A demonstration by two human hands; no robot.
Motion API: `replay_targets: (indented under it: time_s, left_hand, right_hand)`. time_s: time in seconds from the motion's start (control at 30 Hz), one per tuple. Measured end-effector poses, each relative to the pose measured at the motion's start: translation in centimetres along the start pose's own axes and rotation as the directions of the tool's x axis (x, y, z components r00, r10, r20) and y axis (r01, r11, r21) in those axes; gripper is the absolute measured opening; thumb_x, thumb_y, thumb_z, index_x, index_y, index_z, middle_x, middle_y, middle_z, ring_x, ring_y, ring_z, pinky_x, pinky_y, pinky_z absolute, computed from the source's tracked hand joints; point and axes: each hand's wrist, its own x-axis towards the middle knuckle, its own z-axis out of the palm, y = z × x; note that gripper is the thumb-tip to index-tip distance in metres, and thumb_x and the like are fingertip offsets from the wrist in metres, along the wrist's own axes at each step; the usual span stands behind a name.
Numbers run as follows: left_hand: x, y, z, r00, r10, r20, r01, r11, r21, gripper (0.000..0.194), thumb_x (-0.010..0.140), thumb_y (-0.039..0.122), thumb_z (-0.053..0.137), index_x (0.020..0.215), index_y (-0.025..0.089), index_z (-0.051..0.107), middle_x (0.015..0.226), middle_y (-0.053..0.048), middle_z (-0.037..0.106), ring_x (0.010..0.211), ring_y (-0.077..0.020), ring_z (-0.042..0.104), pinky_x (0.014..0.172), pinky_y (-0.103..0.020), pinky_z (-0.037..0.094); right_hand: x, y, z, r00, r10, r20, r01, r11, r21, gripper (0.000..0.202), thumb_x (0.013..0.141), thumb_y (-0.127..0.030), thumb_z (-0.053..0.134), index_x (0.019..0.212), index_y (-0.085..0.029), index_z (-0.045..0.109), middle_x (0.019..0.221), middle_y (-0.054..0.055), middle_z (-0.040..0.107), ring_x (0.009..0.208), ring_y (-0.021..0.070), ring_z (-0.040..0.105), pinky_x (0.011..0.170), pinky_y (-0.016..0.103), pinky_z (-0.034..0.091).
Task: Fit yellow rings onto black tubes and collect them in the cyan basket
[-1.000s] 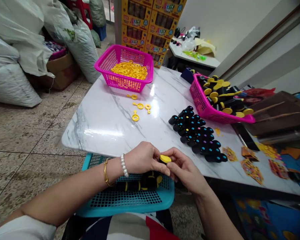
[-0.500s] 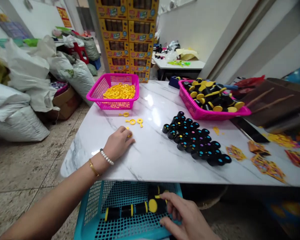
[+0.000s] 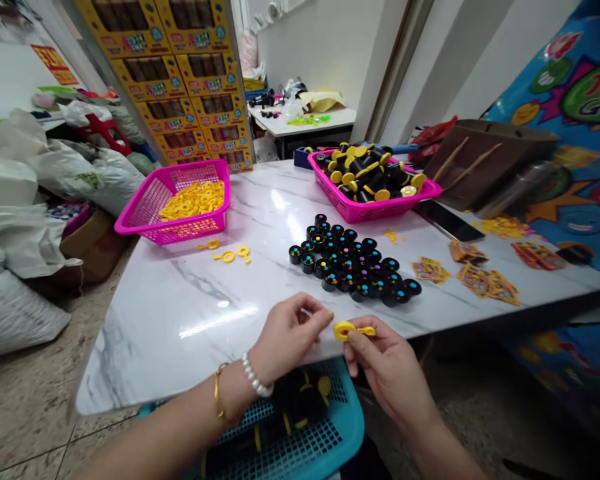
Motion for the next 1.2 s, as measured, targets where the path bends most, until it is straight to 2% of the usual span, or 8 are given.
replay_targets:
  time_s: [0.1,0.23,0.33,0.57,0.7,0.93,1.07,1.2]
  left_hand:
    - [3.5,-0.6,0.2,0.937,0.283,-0.206,-0.167,0.878,0.449,0.040,0.071,0.052,0.070,0.089,0.017,0.060,0.083,-0.004,0.063,0.072,-0.0165,0.057,0.065,-0.030,0.044]
    - [6.7,-1.2,0.8,0.885,0.438,-0.160,-0.175,0.629,0.758,0.054,0.068,0.066,0.065,0.086,0.015,0.061,0.083,-0.008,0.063,0.076,-0.0220,0.058,0.065,-0.034,0.044]
    - [6.7,-1.2,0.9,0.881,0.456,-0.128,-0.173,0.561,0.810,0.044,0.077,0.059,0.060,0.085,0.015,0.062,0.081,-0.008,0.063,0.072,-0.0207,0.058,0.061,-0.032,0.043]
    - [-0.7,-1.6,-2.2,0.912,0.402,-0.078,-0.235,0.670,0.704,0.021,0.075,0.030,0.066,0.090,0.018,0.058,0.086,-0.002,0.061,0.072,-0.0140,0.056,0.067,-0.028,0.046]
    - [-4.2,-3.2,-3.4,0.922,0.360,-0.142,-0.183,0.728,0.661,0.025,0.073,0.026,0.069,0.095,0.019,0.058,0.084,-0.001,0.062,0.072,-0.0143,0.056,0.068,-0.029,0.048]
    - [-4.6,-5.1,-3.3,0.880,0.414,-0.233,-0.227,0.797,0.559,0.026,0.078,0.025,0.068,0.103,0.021,0.064,0.089,-0.003,0.058,0.076,-0.0137,0.056,0.067,-0.027,0.049]
    - [-4.7,-5.2,-3.4,0.894,0.392,-0.216,-0.217,0.801,0.558,0.025,0.079,0.033,0.068,0.101,0.020,0.065,0.085,-0.001,0.056,0.073,-0.0131,0.055,0.067,-0.027,0.049]
    - [-4.9,-5.2,-3.6,0.908,0.366,-0.204,-0.195,0.800,0.567,0.028,0.079,0.040,0.068,0.098,0.019,0.065,0.084,-0.001,0.057,0.073,-0.0138,0.055,0.069,-0.027,0.049]
  right_hand:
    - [-0.1,0.1,-1.0,0.998,0.001,-0.065,-0.002,1.000,-0.002,0.021,0.082,-0.034,0.068,0.090,-0.019,0.057,0.061,-0.001,0.061,0.051,0.0112,0.053,0.046,0.021,0.043]
    - [-0.8,0.4,-1.4,0.995,0.069,-0.070,-0.071,0.997,-0.025,0.024,0.081,-0.037,0.069,0.089,-0.018,0.056,0.057,-0.001,0.060,0.047,0.0113,0.052,0.044,0.021,0.042]
    - [-1.2,0.6,-1.3,0.992,0.097,-0.082,-0.104,0.991,-0.083,0.026,0.078,-0.037,0.071,0.087,-0.017,0.057,0.054,-0.001,0.060,0.044,0.0108,0.051,0.044,0.022,0.043]
    - [-0.7,-0.7,-1.2,0.990,0.069,-0.123,-0.087,0.985,-0.149,0.026,0.074,-0.035,0.075,0.090,-0.017,0.064,0.053,-0.001,0.060,0.045,0.0104,0.052,0.042,0.020,0.043]
    - [0.3,-1.2,0.8,0.995,0.097,0.004,-0.093,0.965,-0.244,0.026,0.076,-0.036,0.072,0.095,-0.018,0.069,0.055,-0.001,0.059,0.046,0.0099,0.050,0.042,0.020,0.042]
    - [2.9,-1.6,5.3,0.963,-0.099,0.251,0.210,0.857,-0.471,0.013,0.079,-0.032,0.068,0.085,-0.023,0.076,0.079,0.003,0.060,0.074,0.0159,0.057,0.062,0.026,0.047]
    - [4.0,-1.2,6.1,0.960,-0.070,0.270,0.211,0.815,-0.540,0.013,0.080,-0.030,0.068,0.086,-0.022,0.076,0.076,0.002,0.061,0.072,0.0160,0.058,0.062,0.026,0.046]
    - [4.2,-0.6,6.3,0.976,0.002,0.216,0.119,0.830,-0.545,0.018,0.078,-0.035,0.069,0.085,-0.020,0.074,0.070,0.001,0.059,0.054,0.0110,0.052,0.046,0.023,0.042]
